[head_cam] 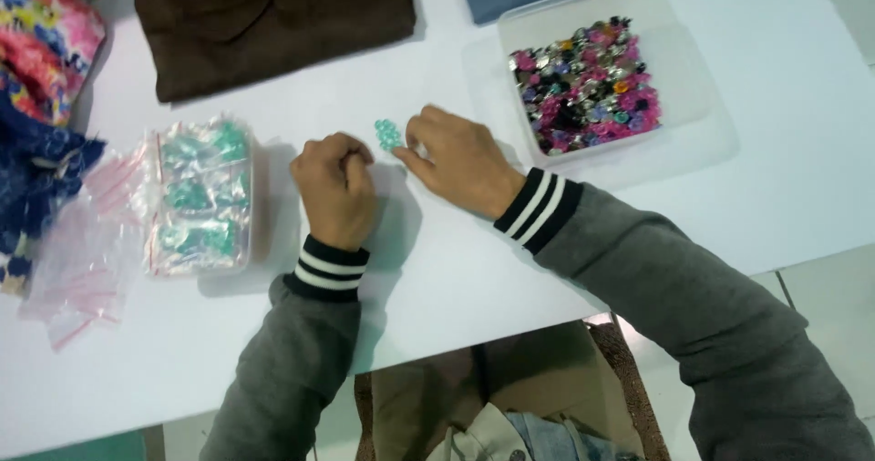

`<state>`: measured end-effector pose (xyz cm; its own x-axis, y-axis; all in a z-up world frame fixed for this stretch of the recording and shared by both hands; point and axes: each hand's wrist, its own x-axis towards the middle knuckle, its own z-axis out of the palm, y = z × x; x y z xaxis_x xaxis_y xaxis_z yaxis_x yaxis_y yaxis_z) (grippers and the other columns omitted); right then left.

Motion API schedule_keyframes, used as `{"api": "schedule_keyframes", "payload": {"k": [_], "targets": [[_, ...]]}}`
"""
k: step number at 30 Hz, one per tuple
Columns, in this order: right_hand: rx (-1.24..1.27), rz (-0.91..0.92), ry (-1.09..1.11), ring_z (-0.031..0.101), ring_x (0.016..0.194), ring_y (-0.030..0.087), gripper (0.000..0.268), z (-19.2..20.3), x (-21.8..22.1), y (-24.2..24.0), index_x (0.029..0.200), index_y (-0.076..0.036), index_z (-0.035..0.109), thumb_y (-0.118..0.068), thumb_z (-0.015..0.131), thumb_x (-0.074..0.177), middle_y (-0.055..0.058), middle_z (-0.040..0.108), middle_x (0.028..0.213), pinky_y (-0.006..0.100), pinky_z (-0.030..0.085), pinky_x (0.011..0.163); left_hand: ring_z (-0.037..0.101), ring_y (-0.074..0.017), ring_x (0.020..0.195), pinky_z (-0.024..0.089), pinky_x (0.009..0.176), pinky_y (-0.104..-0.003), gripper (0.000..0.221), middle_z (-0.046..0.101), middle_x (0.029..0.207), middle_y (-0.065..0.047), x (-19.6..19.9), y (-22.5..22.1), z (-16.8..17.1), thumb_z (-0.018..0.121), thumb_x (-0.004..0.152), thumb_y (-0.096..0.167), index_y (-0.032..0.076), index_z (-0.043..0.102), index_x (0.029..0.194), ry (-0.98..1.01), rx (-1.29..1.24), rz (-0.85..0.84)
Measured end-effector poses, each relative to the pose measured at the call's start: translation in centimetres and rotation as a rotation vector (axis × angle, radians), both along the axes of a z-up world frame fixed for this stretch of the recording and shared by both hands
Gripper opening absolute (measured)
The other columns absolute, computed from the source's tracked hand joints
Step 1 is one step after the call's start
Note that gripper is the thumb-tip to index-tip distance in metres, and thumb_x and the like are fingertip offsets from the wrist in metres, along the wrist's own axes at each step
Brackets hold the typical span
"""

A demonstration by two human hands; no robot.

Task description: Sorting small decorative items like beads and sequins from a container into individual plastic bags.

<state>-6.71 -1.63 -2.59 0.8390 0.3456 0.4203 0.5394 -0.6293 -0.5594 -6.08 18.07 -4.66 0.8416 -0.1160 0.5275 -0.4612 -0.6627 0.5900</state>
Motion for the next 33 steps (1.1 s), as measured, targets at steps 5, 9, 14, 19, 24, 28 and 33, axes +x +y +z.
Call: {"api": "schedule_keyframes", "payload": {"k": [5, 9, 14, 19, 24, 28, 33], "targets": [[-0.114, 0.072, -0.069, 0.055, 0.049, 0.017, 0.031, -2.2, -0.7, 0.0, 0.064, -0.013, 0.052, -0.013, 0.063, 0.093, -0.003, 0.048, 0.056, 0.029, 0.046, 0.045, 0.044, -0.0208, 0.052, 0.043, 0.061, -0.031, 0.023, 0.042, 0.051, 0.002, -0.5, -0.3, -0.5, 0.042, 0.081, 0.002, 0.017, 0.052, 0.066, -0.004, -0.108, 0.007], [-0.174, 0.151, -0.162, 0.035, 0.037, 0.011, 0.039, -2.8, -1.6, 0.6, 0.052, -0.018, 0.036, -0.008, 0.057, 0.084, -0.009, 0.035, 0.046, 0.024, 0.032, 0.036, 0.034, -0.0173, 0.045, 0.037, 0.048, -0.030, 0.020, 0.037, 0.047, 0.001, -0.5, -0.6, -1.1, 0.040, 0.076, 0.003, 0.014, 0.044, 0.060, -0.029, -0.128, 0.010], [-0.072, 0.163, -0.289, 0.026, 0.036, 0.008, 0.044, 0.0, -2.9, 0.3, 0.050, -0.020, 0.029, -0.009, 0.053, 0.085, -0.012, 0.028, 0.044, 0.021, 0.025, 0.036, 0.025, -0.0130, 0.044, 0.030, 0.045, -0.026, 0.022, 0.031, 0.046, 0.004, -1.0, -1.3, -1.1, 0.037, 0.073, 0.002, 0.016, 0.042, 0.057, -0.038, -0.106, -0.025], [0.148, 0.173, -0.641, 0.030, 0.037, 0.010, 0.049, 6.9, -2.6, -4.7, 0.050, -0.020, 0.035, -0.014, 0.063, 0.090, -0.006, 0.032, 0.047, 0.023, 0.029, 0.033, 0.029, -0.0142, 0.046, 0.032, 0.046, -0.026, 0.029, 0.036, 0.049, 0.002, -1.2, -2.0, -1.2, 0.034, 0.074, -0.008, 0.014, 0.044, 0.058, -0.128, -0.115, -0.134], [-0.001, -0.224, -0.407, 0.021, 0.056, 0.020, 0.057, 8.4, -0.7, -13.3, 0.067, -0.009, 0.031, -0.001, 0.070, 0.107, 0.003, 0.025, 0.061, 0.038, 0.019, 0.055, 0.040, -0.0188, 0.062, 0.032, 0.057, -0.029, 0.026, 0.049, 0.068, -0.007, -2.2, -3.2, 0.2, 0.030, 0.074, -0.018, 0.005, 0.042, 0.072, -0.151, -0.141, -0.299], [-0.276, -0.380, -0.278, 0.028, 0.051, 0.015, 0.068, 5.0, 2.4, -17.7, 0.067, -0.014, 0.031, -0.007, 0.075, 0.118, 0.000, 0.025, 0.056, 0.032, 0.022, 0.054, 0.040, -0.0192, 0.062, 0.032, 0.058, -0.030, 0.025, 0.047, 0.067, -0.006, -2.3, -3.7, 0.0, 0.031, 0.073, -0.017, 0.005, 0.042, 0.073, -0.123, -0.112, -0.309], [-0.401, -0.410, 0.238, 0.067, 0.077, 0.032, 0.008, 4.5, 2.4, -17.1, 0.081, -0.008, 0.075, -0.011, 0.075, 0.089, 0.007, 0.073, 0.081, 0.049, 0.053, 0.059, 0.043, -0.0203, 0.064, 0.036, 0.059, -0.030, 0.028, 0.050, 0.069, -0.007, -2.4, -3.8, 0.2, 0.030, 0.075, -0.019, 0.004, 0.046, 0.074, -0.107, -0.116, -0.343]]}}
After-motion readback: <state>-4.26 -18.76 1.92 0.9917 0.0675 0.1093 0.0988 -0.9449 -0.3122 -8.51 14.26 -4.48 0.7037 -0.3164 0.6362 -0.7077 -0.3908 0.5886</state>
